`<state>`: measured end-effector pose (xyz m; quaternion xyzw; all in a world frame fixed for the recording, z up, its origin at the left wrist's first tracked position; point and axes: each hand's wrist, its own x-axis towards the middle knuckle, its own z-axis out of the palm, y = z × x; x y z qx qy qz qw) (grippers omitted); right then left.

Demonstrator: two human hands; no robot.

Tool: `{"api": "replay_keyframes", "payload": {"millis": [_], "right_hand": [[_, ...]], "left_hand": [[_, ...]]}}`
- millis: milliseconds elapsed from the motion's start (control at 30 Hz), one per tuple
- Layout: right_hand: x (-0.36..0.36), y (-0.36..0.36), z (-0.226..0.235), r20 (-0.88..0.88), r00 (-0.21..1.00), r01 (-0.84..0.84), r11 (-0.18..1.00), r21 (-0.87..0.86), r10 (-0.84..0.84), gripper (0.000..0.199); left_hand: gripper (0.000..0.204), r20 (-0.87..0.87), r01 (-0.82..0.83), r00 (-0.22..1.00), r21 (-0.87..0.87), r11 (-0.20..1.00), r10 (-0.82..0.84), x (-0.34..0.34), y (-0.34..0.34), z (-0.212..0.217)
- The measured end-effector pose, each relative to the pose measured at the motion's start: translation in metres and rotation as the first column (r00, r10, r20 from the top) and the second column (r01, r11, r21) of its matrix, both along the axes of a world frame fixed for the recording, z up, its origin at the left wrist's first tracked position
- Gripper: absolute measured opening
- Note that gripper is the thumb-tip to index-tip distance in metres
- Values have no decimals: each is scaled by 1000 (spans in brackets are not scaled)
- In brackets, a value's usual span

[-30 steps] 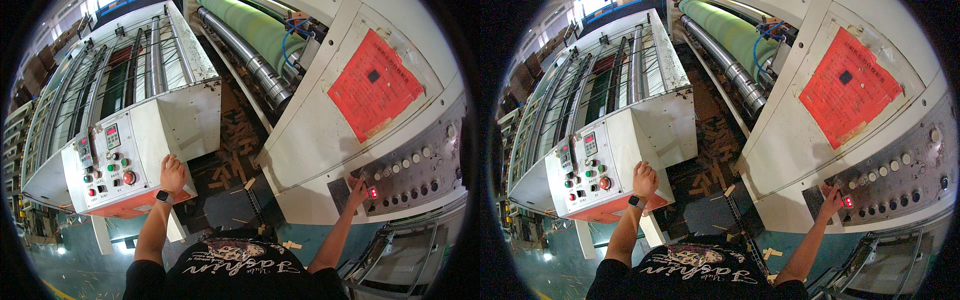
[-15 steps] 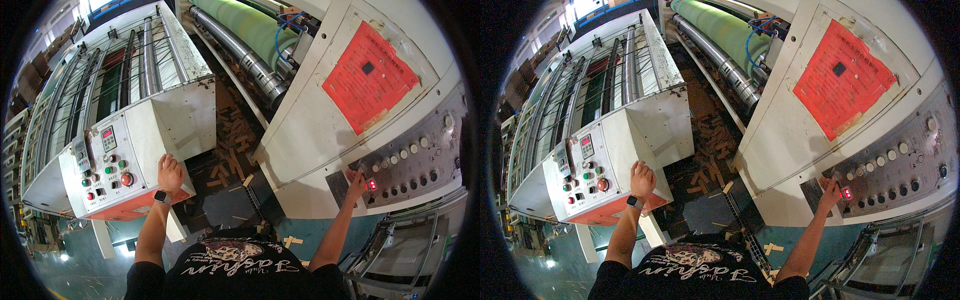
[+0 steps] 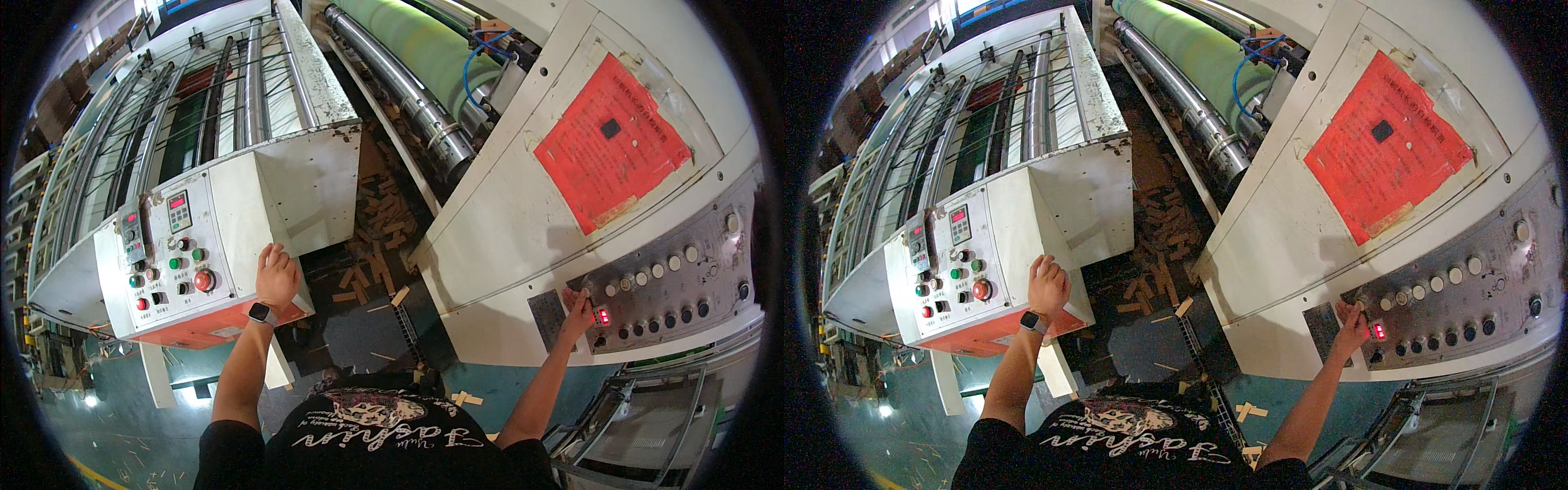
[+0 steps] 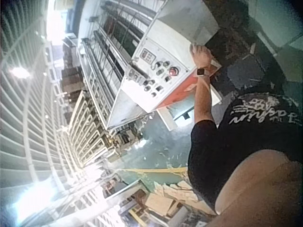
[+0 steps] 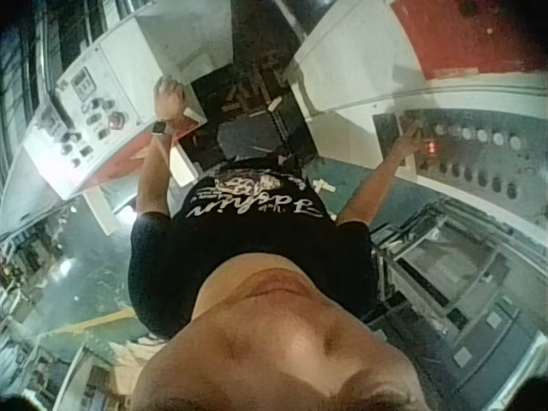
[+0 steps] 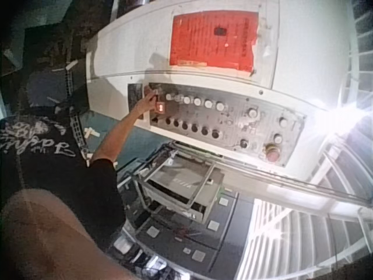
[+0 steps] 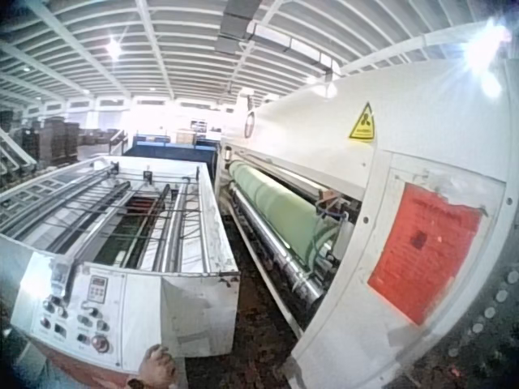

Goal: The person uses an allen wrench and a hammer to loosen and move circular metal guides along a rotating cylinder on a large industrial packaging machine.

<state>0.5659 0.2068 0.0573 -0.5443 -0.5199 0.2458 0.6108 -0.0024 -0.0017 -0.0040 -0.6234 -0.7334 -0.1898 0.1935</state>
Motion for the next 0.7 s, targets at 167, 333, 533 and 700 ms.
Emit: {"api": "replay_keyframes", "payload": {"millis": [167, 333, 533, 700], "right_hand": [[4, 1, -3, 32, 999, 15, 1000, 1, -15, 36], [2, 4, -5, -3, 999, 41, 999, 15, -41, 36], [-3, 2, 1, 5, 998, 66, 998, -15, -66, 39], [0, 3, -2, -11, 999, 49, 999, -9, -49, 39]], "left_hand": [[8, 8, -1, 1000, -3, 1000, 1, 0, 1, 0], [8, -5, 1, 1000, 11, 1000, -1, 0, 1, -1], [7, -17, 0, 1000, 2, 1000, 0, 0, 0, 0], [8, -7, 8, 1000, 9, 1000, -8, -1, 0, -2]]}}
